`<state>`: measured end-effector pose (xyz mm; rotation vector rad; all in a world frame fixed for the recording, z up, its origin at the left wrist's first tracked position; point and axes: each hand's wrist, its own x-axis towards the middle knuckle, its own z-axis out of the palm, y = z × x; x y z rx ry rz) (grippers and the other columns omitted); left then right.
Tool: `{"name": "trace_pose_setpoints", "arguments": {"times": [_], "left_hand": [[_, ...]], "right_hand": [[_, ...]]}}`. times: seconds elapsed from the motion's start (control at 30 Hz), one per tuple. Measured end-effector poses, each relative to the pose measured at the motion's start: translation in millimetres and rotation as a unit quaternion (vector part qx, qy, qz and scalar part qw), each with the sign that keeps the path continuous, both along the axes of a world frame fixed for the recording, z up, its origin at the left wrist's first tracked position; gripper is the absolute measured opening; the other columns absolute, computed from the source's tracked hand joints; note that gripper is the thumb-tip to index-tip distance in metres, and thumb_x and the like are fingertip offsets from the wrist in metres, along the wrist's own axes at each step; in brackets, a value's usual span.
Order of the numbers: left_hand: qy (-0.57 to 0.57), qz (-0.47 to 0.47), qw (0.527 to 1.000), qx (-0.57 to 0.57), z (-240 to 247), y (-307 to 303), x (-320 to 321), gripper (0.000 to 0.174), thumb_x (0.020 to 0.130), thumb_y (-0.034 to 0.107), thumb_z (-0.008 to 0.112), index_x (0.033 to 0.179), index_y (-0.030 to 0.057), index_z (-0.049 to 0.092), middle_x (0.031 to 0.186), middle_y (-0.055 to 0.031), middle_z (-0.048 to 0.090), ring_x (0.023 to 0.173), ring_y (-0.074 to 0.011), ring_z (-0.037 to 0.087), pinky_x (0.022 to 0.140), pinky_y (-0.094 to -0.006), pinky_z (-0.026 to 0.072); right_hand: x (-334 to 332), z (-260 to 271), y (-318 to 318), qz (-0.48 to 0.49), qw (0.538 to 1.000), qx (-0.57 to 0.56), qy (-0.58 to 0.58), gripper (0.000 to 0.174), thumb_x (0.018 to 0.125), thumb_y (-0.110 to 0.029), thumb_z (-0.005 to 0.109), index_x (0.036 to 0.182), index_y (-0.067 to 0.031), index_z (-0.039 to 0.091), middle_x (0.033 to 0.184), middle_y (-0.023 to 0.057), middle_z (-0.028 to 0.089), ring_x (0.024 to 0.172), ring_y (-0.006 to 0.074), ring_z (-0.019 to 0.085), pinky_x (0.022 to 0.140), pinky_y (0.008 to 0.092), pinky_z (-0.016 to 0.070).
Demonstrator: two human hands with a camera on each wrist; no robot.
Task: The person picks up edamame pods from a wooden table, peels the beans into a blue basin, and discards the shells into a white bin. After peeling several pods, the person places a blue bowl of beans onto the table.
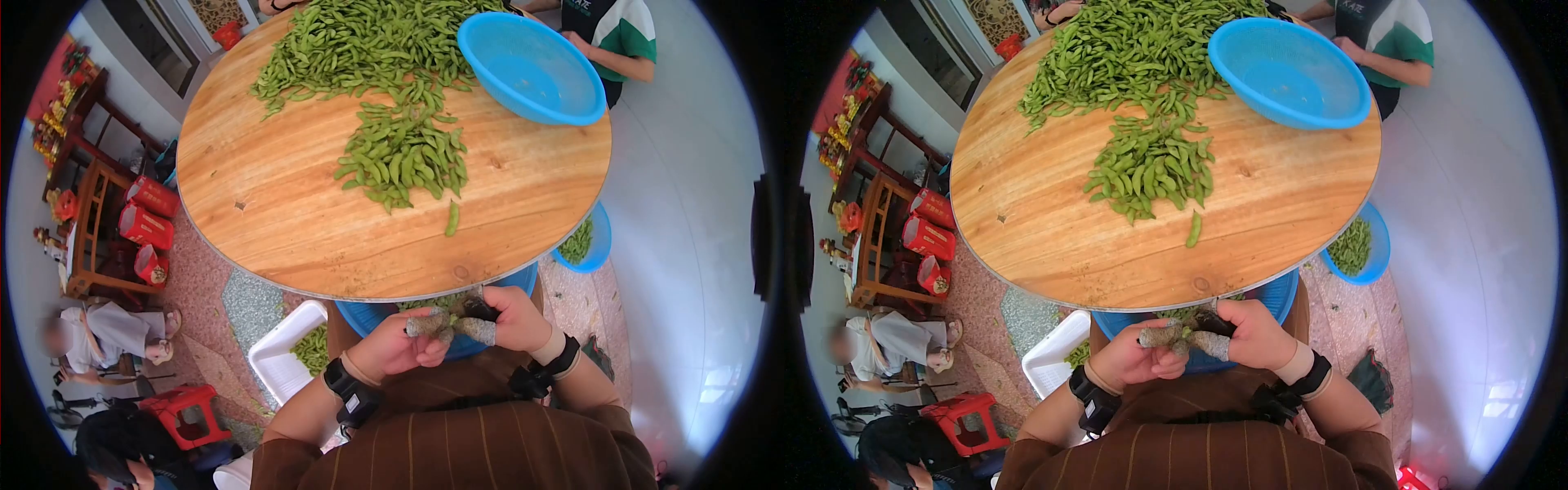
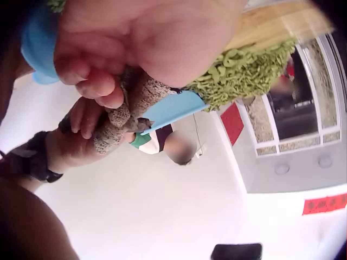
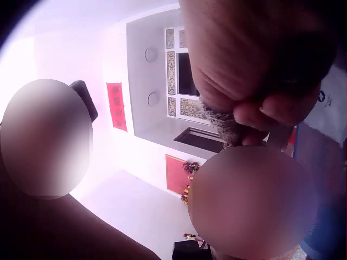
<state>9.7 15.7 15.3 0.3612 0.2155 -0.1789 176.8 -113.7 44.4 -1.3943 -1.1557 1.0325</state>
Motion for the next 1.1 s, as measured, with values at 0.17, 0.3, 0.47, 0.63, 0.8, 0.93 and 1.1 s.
{"name": "trace_pose_setpoints", "arguments": {"times": [0.17,0.3,0.47,0.63,0.8,0.93,1.1], "left_hand": [[0.083,-0.005,0.986,0.144,-3.6,2.8,-1.7,0.020,0.095,0.021,0.047,0.096,0.0023,0.054,0.064,-0.0037,0.049,0.050,-0.0121,0.041,0.048,-0.0230,0.0327],[0.108,-0.014,0.933,0.342,-6.0,7.3,-2.6,0.020,0.095,0.022,0.049,0.095,0.0020,0.054,0.064,-0.0037,0.049,0.050,-0.0114,0.042,0.047,-0.0219,0.0319],[0.101,0.032,0.988,0.111,-12.9,14.7,-14.5,0.021,0.094,0.020,0.052,0.096,0.0000,0.055,0.063,-0.0044,0.050,0.050,-0.0113,0.042,0.046,-0.0221,0.0320],[0.082,-0.007,0.990,0.116,-18.5,15.9,-16.1,0.021,0.092,0.020,0.054,0.096,-0.0004,0.056,0.063,-0.0044,0.050,0.050,-0.0106,0.042,0.046,-0.0221,0.0317],[0.148,-0.005,0.911,0.385,-9.5,24.0,-39.5,0.021,0.091,0.023,0.056,0.085,0.0029,0.061,0.059,0.0019,0.049,0.051,-0.0078,0.044,0.046,-0.0209,0.0346],[0.229,0.024,0.557,0.798,-40.9,43.5,-111.0,0.023,0.078,0.019,0.068,0.091,0.0013,0.061,0.070,-0.0114,0.059,0.064,-0.0285,0.059,0.058,-0.0366,0.0477],[0.337,-0.109,0.368,0.860,-29.1,41.6,-152.0,0.035,0.074,0.024,0.072,0.097,0.0014,0.058,0.095,-0.0199,0.059,0.087,-0.0373,0.060,0.071,-0.0450,0.0507]], "right_hand": [[3.6,9.6,3.2,0.039,0.985,-0.059,-0.155,0.022,0.077,-0.016,0.071,0.091,-0.0020,0.061,0.081,0.0120,0.064,0.072,0.0163,0.060,0.066,0.0297,0.0482],[-10.3,10.2,9.0,0.033,0.957,-0.064,-0.282,0.019,0.072,-0.013,0.069,0.082,-0.0017,0.058,0.076,0.0177,0.059,0.070,0.0329,0.060,0.062,0.0364,0.0480],[-17.5,5.3,19.0,0.000,0.967,-0.032,-0.253,0.017,0.067,-0.008,0.065,0.080,-0.0017,0.057,0.073,0.0187,0.057,0.071,0.0383,0.058,0.061,0.0407,0.0469],[-23.1,9.3,22.0,0.014,0.954,-0.038,-0.297,0.019,0.064,-0.006,0.063,0.082,-0.0027,0.058,0.074,0.0171,0.057,0.073,0.0368,0.058,0.060,0.0425,0.0474],[-26.1,11.2,16.0,-0.002,0.913,-0.025,-0.406,0.020,0.064,-0.005,0.062,0.083,-0.0034,0.059,0.076,0.0163,0.058,0.073,0.0362,0.058,0.061,0.0421,0.0478],[-15.5,39.1,21.9,-0.019,0.915,-0.046,-0.399,0.019,0.068,-0.009,0.064,0.085,-0.0032,0.058,0.079,0.0158,0.058,0.073,0.0363,0.059,0.061,0.0430,0.0479],[3.1,30.1,66.7,-0.210,0.863,0.018,-0.459,0.022,0.072,-0.012,0.064,0.089,-0.0015,0.055,0.078,0.0187,0.057,0.072,0.0379,0.058,0.061,0.0442,0.0476]]}}
